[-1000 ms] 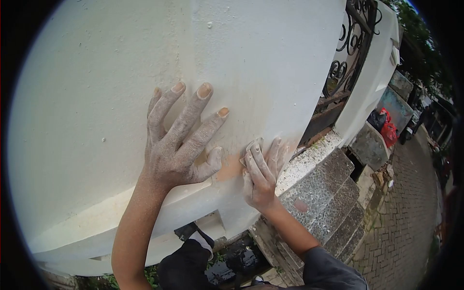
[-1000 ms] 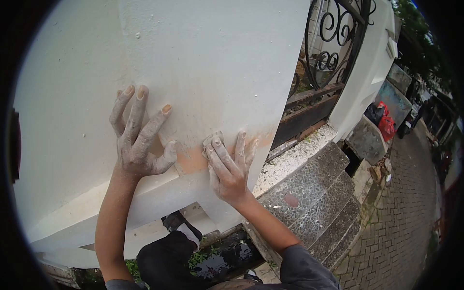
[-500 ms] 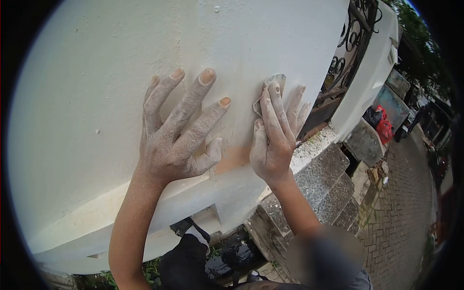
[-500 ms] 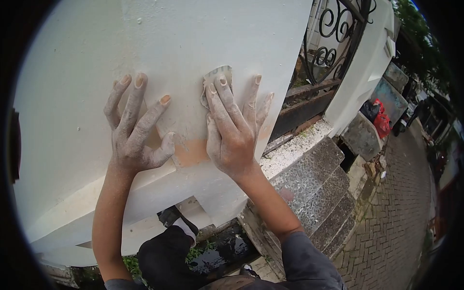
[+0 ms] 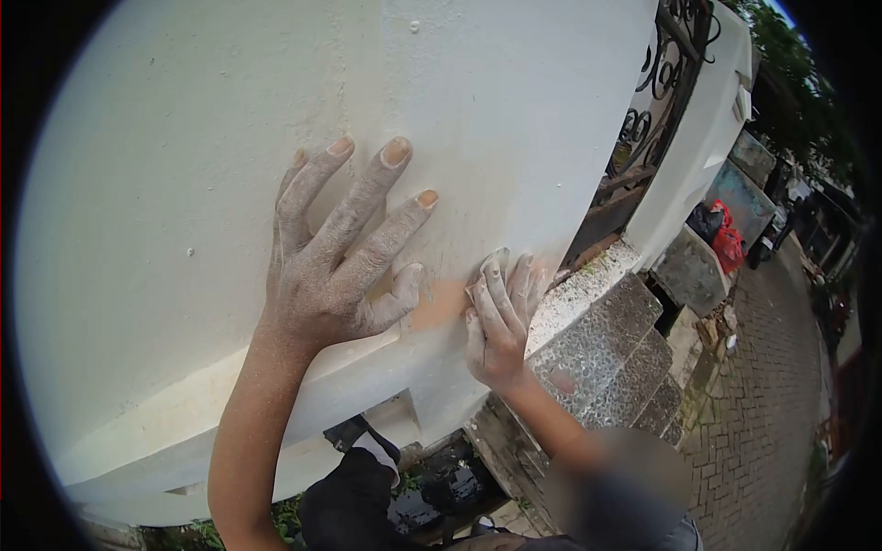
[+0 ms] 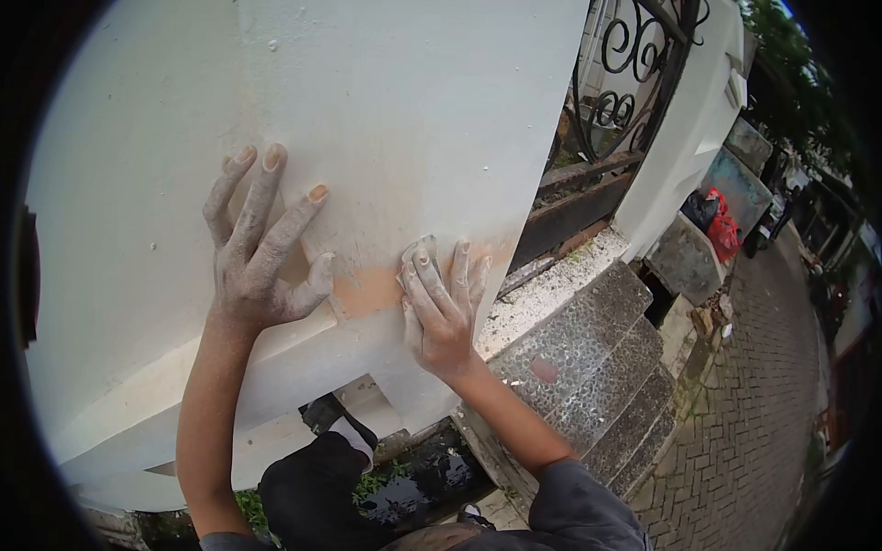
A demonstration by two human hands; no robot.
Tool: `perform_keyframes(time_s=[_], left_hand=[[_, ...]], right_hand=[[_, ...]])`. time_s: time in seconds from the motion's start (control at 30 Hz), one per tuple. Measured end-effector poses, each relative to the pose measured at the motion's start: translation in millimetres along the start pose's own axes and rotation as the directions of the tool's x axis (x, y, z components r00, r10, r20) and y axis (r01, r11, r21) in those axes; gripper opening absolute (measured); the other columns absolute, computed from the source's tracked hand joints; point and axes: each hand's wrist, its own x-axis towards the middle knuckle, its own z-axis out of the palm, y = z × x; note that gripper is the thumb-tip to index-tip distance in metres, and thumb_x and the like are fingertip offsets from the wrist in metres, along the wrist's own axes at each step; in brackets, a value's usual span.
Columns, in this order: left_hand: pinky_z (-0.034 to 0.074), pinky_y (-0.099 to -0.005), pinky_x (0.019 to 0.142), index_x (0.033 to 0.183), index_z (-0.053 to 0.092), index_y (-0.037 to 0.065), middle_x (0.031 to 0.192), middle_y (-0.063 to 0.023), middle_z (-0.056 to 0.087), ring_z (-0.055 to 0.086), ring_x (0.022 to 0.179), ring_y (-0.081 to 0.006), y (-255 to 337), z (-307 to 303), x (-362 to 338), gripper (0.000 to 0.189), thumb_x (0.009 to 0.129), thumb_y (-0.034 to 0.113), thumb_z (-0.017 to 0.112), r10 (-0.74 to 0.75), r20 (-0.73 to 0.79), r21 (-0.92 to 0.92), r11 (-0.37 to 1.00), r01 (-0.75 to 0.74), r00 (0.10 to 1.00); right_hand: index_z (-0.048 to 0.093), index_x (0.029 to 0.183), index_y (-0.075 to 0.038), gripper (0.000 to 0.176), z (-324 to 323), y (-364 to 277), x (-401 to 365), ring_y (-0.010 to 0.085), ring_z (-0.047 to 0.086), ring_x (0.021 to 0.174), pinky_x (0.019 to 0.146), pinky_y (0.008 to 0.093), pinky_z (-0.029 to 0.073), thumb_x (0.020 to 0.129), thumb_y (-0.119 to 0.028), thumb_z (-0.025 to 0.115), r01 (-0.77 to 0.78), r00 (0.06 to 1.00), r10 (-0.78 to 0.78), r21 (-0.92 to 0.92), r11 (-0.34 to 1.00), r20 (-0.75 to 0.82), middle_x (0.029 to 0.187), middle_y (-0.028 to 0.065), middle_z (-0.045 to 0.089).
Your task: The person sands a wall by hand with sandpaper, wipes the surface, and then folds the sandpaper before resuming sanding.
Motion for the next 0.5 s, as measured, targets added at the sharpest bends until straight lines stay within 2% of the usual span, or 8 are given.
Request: perform_keyframes(time_s=[0.03,0.13,0.23,0.27,0.33,0.37,0.47,0.5], left_hand=[[0.024,-0.0458,0.106,0.108,0.057,0.029,0.133,0.0015,0.041,0.028,0.126,-0.0251,-0.7,-0.5,0.1,0.045,0.064,0.027,0.064,-0.005,0.012,0.008,1.0,0.005,1.0],[0.025,-0.0468,0.103,0.107,0.058,0.019,0.134,-0.0103,0.038,0.027,0.125,-0.0313,-5.1,3.3,0.4,0.041,0.066,0.024,0.058,0.105,-0.013,0.061,0.993,-0.104,0.994],[0.026,-0.0462,0.103,0.107,0.057,0.019,0.134,-0.0098,0.038,0.027,0.125,-0.031,-5.4,3.8,0.6,0.042,0.065,0.022,0.058,0.113,-0.025,0.066,0.992,-0.111,0.993],[0.025,-0.0463,0.104,0.107,0.057,0.022,0.134,-0.0059,0.038,0.027,0.125,-0.029,-3.6,4.3,-0.7,0.041,0.066,0.024,0.059,0.073,-0.015,0.044,0.996,-0.073,0.997],[0.023,-0.0464,0.106,0.108,0.056,0.029,0.133,0.0019,0.04,0.027,0.126,-0.0251,-2.2,3.0,-1.6,0.04,0.069,0.027,0.061,0.01,-0.006,0.019,1.0,-0.009,1.0],[0.023,-0.0464,0.106,0.108,0.056,0.029,0.133,0.0017,0.04,0.027,0.126,-0.0252,-1.4,3.0,-1.8,0.04,0.068,0.027,0.061,0.007,-0.004,0.006,1.0,-0.007,1.0],[0.023,-0.0464,0.106,0.108,0.057,0.028,0.133,0.0013,0.04,0.027,0.126,-0.0254,-1.4,1.0,0.4,0.041,0.067,0.026,0.061,-0.002,-0.001,0.004,1.0,0.002,1.0],[0.023,-0.0464,0.106,0.108,0.057,0.028,0.132,0.0012,0.041,0.027,0.126,-0.0253,-0.6,0.9,1.1,0.041,0.067,0.026,0.062,-0.001,0.002,0.006,1.0,0.001,1.0]], right_hand=[[0.059,0.108,-0.005,0.034,0.5,5.5,1.5,0.0443,0.02,0.127,0.099,0.0597,-0.002,0.074,-0.004,0.055,0.028,1.0,-0.028,-0.031,0.999,-0.007,0.126,0.0078,0.048],[0.059,0.107,-0.005,0.034,-9.4,5.2,38.5,0.0443,0.02,0.127,0.099,0.0607,-0.001,0.073,-0.004,0.056,0.075,0.996,-0.081,-0.129,0.989,-0.044,0.126,0.0076,0.048],[0.059,0.108,-0.006,0.035,-21.6,-10.8,93.2,0.0443,0.02,0.127,0.099,0.0603,-0.001,0.073,-0.005,0.057,0.081,0.985,-0.096,-0.1,0.992,-0.147,0.125,0.0072,0.049],[0.057,0.111,-0.007,0.038,-17.2,-9.8,84.7,0.044,0.018,0.128,0.099,0.0604,-0.001,0.073,-0.004,0.056,0.064,0.987,-0.066,-0.023,0.998,-0.145,0.127,0.007,0.048],[0.056,0.113,-0.007,0.04,-4.8,2.7,21.6,0.0433,0.015,0.129,0.099,0.0602,-0.001,0.073,-0.004,0.055,0.043,0.998,-0.043,-0.016,0.999,-0.039,0.128,0.0065,0.046],[0.055,0.115,-0.007,0.041,-1.2,5.4,2.9,0.043,0.014,0.129,0.099,0.0602,-0.001,0.073,-0.004,0.055,0.034,0.999,-0.034,-0.01,0.999,0.013,0.129,0.0063,0.045],[0.055,0.114,-0.008,0.041,-5.4,6.6,7.9,0.0419,0.015,0.129,0.099,0.0602,-0.001,0.074,-0.004,0.055,0.071,0.997,-0.069,-0.092,0.993,0.028,0.129,0.0064,0.045],[0.057,0.112,-0.008,0.038,-10.0,-0.1,28.7,0.0421,0.016,0.129,0.099,0.06,-0.001,0.074,-0.005,0.055,0.071,0.997,-0.073,-0.094,0.993,-0.017,0.128,0.0065,0.046]])
